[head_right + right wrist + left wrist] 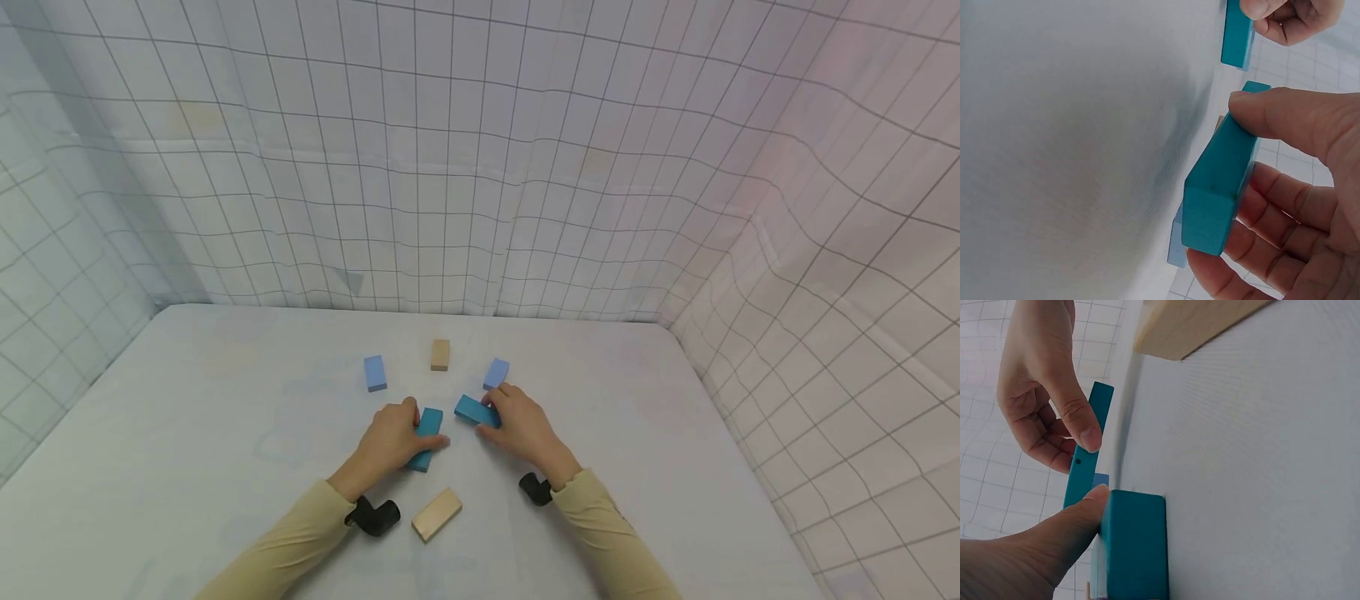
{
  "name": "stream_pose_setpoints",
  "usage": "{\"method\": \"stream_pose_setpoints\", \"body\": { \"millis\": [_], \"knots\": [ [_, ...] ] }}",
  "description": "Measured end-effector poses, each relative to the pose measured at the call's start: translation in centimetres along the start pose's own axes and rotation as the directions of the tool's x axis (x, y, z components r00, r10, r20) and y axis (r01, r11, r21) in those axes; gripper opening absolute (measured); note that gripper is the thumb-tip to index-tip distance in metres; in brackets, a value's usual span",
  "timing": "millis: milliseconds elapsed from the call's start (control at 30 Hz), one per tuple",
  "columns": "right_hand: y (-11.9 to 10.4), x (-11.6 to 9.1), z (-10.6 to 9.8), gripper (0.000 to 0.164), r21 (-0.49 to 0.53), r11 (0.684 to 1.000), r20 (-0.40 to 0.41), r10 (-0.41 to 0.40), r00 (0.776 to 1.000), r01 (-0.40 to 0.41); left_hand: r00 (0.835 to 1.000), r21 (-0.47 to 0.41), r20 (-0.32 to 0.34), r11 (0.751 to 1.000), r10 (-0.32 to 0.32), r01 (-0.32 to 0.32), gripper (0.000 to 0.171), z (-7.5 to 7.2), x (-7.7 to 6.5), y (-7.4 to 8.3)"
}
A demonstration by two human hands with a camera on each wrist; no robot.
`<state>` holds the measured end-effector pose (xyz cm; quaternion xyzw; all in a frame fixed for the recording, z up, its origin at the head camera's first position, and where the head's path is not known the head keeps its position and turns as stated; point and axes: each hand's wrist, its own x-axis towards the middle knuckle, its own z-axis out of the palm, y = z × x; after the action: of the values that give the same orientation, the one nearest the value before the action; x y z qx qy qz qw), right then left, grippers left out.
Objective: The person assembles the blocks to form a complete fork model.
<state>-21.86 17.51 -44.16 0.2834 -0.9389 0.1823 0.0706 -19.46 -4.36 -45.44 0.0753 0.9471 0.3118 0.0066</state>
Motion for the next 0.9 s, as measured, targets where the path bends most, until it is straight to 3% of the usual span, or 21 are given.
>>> {"method": "stream_pose_setpoints", "body": {
  "millis": [367,467,600,733,900],
  "knots": [
    [0.1,-0.1,0.0,0.031,-0.002,1.0,-0.001,0.006,1.0,-0.006,0.998,-0.213,0.057,0.977,-0.013,0.025,0.038,-0.4,-0.1,-0.9],
    [0.0,-0.1,-0.1,0.031,0.001,1.0,-0.007,0.009,1.0,-0.009,0.999,-0.196,0.025,0.98,0.034,-0.029,0.033,-0.6,-0.3,-1.1],
    [0.0,-0.2,-0.1,0.032,0.004,1.0,-0.014,0.009,1.0,-0.009,0.989,-0.134,-0.012,0.98,0.144,-0.145,0.032,-1.0,-0.6,-1.4],
    [0.2,-0.1,0.0,0.032,-0.005,1.0,-0.012,0.004,1.0,-0.004,0.957,-0.104,0.048,0.954,0.286,-0.28,0.036,-1.4,-1.0,-2.2],
    [0.2,0.1,0.0,0.032,-0.011,1.0,-0.01,0.005,1.0,-0.005,0.887,-0.077,0.156,0.9,0.435,-0.428,0.046,-2.0,-1.3,-3.5]
  ]
}}
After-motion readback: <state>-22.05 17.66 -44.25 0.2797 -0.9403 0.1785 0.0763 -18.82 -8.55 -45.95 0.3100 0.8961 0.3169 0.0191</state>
